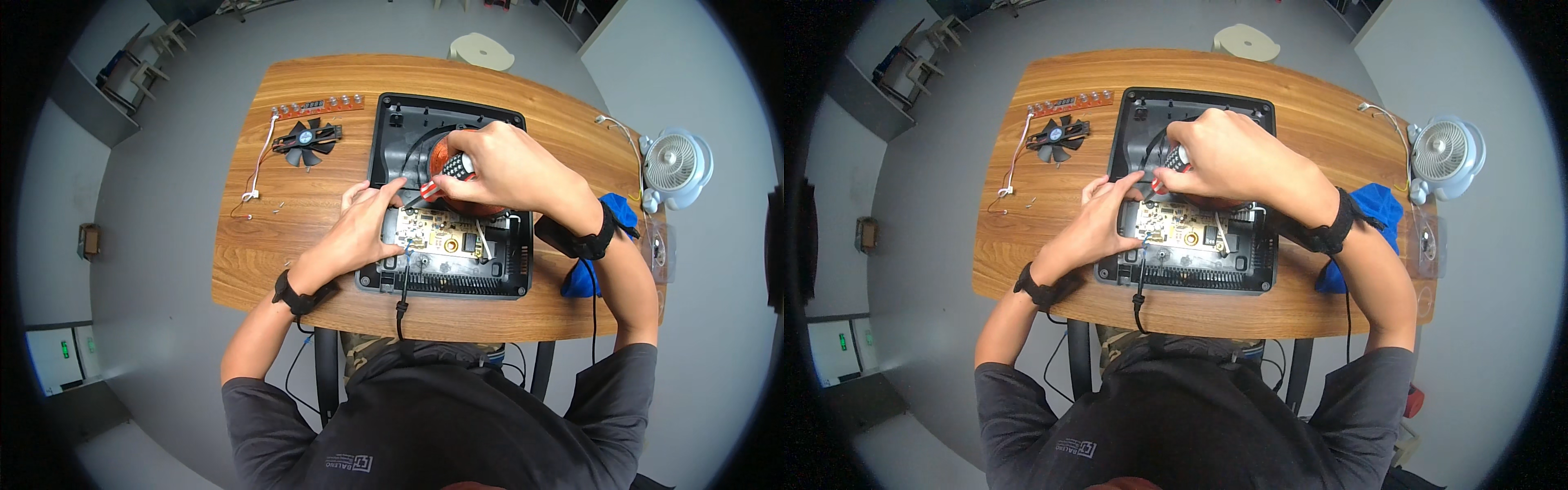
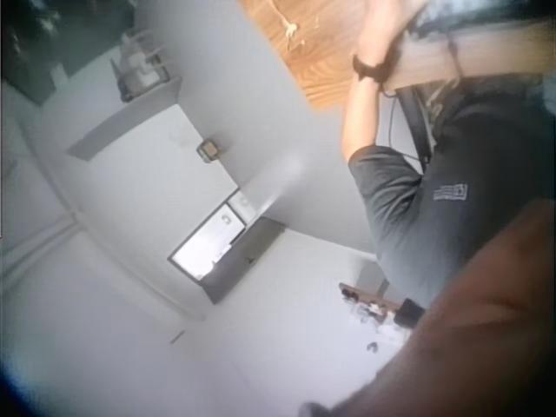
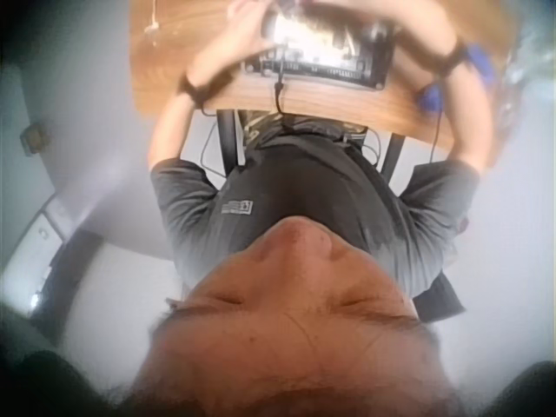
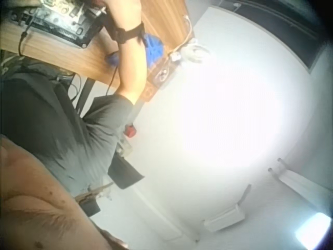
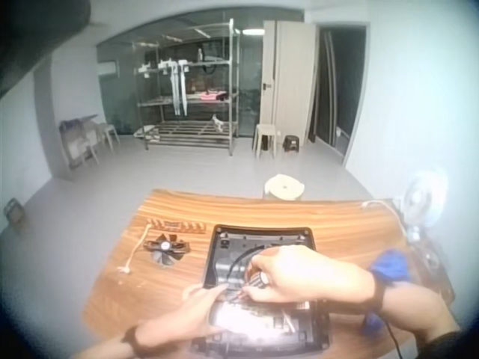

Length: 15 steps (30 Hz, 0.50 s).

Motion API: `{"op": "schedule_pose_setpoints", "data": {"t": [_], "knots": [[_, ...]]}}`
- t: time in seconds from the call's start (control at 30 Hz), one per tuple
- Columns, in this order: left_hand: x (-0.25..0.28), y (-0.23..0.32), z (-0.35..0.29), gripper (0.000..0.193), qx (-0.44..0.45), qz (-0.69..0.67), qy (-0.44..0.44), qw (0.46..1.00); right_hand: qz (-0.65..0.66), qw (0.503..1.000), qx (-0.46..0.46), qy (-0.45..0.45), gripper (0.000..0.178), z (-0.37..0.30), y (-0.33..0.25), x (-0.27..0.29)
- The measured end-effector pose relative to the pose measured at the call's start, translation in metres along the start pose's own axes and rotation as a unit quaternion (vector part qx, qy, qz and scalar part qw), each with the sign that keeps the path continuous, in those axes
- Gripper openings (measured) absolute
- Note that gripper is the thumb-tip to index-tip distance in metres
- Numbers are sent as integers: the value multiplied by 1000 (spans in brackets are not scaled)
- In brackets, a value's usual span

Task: The person cleans the underside of a black plastic device with a blue cloth, then flips it over to access the interior. They place a copper-colored circular component and a small circuit board inside, then use a screwdriver to secure the parts. The person continues to adjust and tighten components within the device.

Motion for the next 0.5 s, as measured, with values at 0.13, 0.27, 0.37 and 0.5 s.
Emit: {"op": "schedule_pose_setpoints", "data": {"t": [0.13, 0.27, 0.37, 0.5], "knots": [[0, -1, -1, 108, -2, -4, 2, 1000, -9, 1000, 1, 2, 47, 0, -5, 3], [-1, -1, -1, 108, -7, -2, 3, 1000, -11, 1000, 0, -5, 47, 0, -8, 3], [-1, 0, -1, 107, -3, -2, -2, 1000, -21, 1000, 3, -10, 47, 1, -13, 3], [-2, -2, -2, 105, -16, 10, 8, 1000, -33, 999, 18, -22, 47, 5, -18, -1]]}}
Point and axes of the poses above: each hand's wrist, its own z-axis towards the middle knuckle, its own x-axis out of the back of the hand, y = z × x, the point moved 8 cm from there along z, towards the middle knuckle, and after that the axes turned 10 degrees about -x, right-handed, at the moved point
